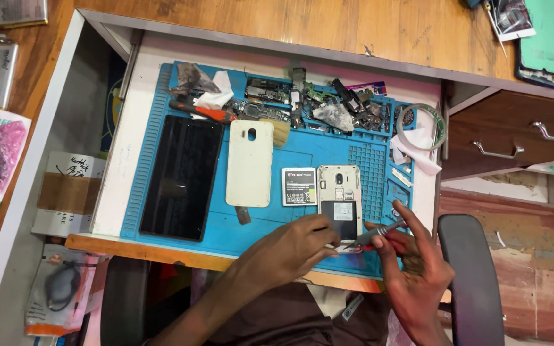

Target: The person disassembles a white mobile phone by removing the back cover and battery, and then using a screwdriver to remove internal screws and detach components.

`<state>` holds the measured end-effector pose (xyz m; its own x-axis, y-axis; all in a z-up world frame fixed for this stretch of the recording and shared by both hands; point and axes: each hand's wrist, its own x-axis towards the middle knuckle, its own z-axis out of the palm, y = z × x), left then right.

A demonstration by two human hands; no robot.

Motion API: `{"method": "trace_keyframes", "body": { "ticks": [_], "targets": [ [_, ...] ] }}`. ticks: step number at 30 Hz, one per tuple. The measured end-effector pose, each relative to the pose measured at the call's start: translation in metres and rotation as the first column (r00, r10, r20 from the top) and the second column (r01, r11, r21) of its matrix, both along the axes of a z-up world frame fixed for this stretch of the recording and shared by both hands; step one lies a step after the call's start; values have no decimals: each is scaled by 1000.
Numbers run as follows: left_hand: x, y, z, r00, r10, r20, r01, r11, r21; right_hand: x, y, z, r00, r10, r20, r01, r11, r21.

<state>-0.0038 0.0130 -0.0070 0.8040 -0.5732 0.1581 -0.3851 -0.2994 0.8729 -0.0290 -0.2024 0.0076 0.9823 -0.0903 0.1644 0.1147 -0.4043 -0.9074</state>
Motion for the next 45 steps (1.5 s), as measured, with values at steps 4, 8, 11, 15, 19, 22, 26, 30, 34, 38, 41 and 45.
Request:
{"method": "trace_keyframes", "body": {
  "ticks": [4, 8, 11, 15, 19, 22, 26, 30, 34, 38, 41, 45],
  "targets": [
    [-1, -4, 1, 997, -20, 70, 16, 999, 47, 1, -1, 1, 1000, 15, 6, -15, 998, -67],
    [-5, -11, 7, 998, -15, 63, 5, 989, 147, 0, 0, 2, 1000, -6, -19, 5, 998, -65],
    [-12, -13, 16, 988, 52, 144, -72, 988, 133, 2, 2, 2, 1000, -3, -14, 2, 999, -51],
    [-9, -17, 22, 966, 5, 257, -58, 979, 197, 5, 3, 2, 1000, -2, -22, 2, 1000, -25],
    [-4, -21, 25, 915, -99, 391, -74, 912, 403, 6, 4, 4, 1000, -26, -6, 26, 996, -83],
    [-1, -17, 26, 896, -173, 410, -36, 891, 453, 2, 7, 5, 998, -57, 40, 64, 975, -211],
    [2, -13, 24, 891, -192, 411, -1, 905, 425, -3, 8, -3, 989, -37, 143, 85, 935, -345],
    [3, -12, 20, 867, -127, 482, -27, 954, 300, -4, -8, -27, 984, 57, 170, 16, 918, -397],
    [5, -11, 21, 934, -154, 322, 45, 945, 324, 3, -34, -62, 974, 217, 62, -183, 920, -346],
    [7, -3, 25, 975, -191, 118, 149, 944, 296, -1, -41, -89, 992, 120, -42, -127, 962, -243],
    [13, 6, 27, 980, -190, 58, 163, 937, 308, 6, -44, -94, 989, 123, -80, -133, 983, -128],
    [18, 21, 23, 997, -73, -38, 81, 954, 290, 16, -48, -80, 948, 9, -317, 5, 999, 45]
  ]
}}
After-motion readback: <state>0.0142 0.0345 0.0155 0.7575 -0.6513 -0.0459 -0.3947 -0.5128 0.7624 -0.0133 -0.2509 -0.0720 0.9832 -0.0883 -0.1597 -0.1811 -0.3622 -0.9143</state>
